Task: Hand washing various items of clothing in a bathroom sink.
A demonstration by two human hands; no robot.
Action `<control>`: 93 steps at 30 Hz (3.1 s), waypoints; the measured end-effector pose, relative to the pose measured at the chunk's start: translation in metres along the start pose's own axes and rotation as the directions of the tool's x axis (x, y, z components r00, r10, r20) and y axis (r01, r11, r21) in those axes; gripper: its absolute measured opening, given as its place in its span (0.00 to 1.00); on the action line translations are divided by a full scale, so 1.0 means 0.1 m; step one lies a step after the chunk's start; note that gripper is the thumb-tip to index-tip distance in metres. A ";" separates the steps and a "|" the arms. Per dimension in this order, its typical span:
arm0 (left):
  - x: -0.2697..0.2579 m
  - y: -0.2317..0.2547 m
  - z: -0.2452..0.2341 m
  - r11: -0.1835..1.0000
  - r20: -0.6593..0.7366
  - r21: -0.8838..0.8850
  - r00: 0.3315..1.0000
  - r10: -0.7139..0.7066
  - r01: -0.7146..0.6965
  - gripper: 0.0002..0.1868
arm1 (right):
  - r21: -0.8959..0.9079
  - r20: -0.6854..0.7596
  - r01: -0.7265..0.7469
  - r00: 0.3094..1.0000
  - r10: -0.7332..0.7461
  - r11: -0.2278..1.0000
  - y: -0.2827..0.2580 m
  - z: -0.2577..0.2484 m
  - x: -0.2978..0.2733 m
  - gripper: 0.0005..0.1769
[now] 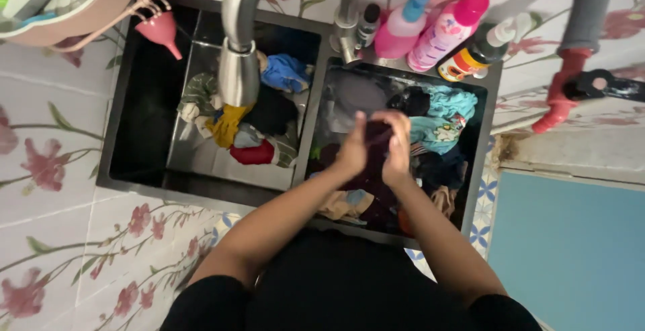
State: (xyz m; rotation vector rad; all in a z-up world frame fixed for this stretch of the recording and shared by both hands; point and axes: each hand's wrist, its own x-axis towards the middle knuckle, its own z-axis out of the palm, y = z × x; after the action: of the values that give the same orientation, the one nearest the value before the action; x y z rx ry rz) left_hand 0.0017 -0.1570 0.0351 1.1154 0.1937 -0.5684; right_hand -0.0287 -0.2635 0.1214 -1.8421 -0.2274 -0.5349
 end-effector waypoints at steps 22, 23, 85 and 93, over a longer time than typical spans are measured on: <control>-0.78 1.08 -0.75 0.344 -0.012 0.908 0.803 0.596 -0.241 0.31 | -0.560 0.216 -0.356 0.809 0.547 0.748 0.61 0.27 0.57 0.41; -0.78 1.19 -0.61 0.254 0.142 0.900 0.787 0.600 -0.355 0.39 | -0.435 0.217 -0.199 0.923 0.317 0.878 0.50 0.20 0.51 0.36; -0.58 1.13 0.67 0.333 0.369 0.703 0.722 0.585 -0.629 0.38 | 0.363 0.348 -0.578 0.812 0.468 0.731 0.63 -0.50 -0.69 0.35; -0.73 0.81 0.28 0.735 0.467 0.448 0.834 0.293 -0.509 0.37 | 0.276 0.237 -0.487 0.870 0.433 0.829 0.64 -0.38 -0.88 0.27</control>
State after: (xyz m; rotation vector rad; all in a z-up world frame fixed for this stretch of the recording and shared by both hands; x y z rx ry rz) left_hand -0.0214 -0.1318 0.1422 1.5386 -0.5856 -0.4271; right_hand -0.0890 -0.3114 0.0353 -1.5376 0.0278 0.0021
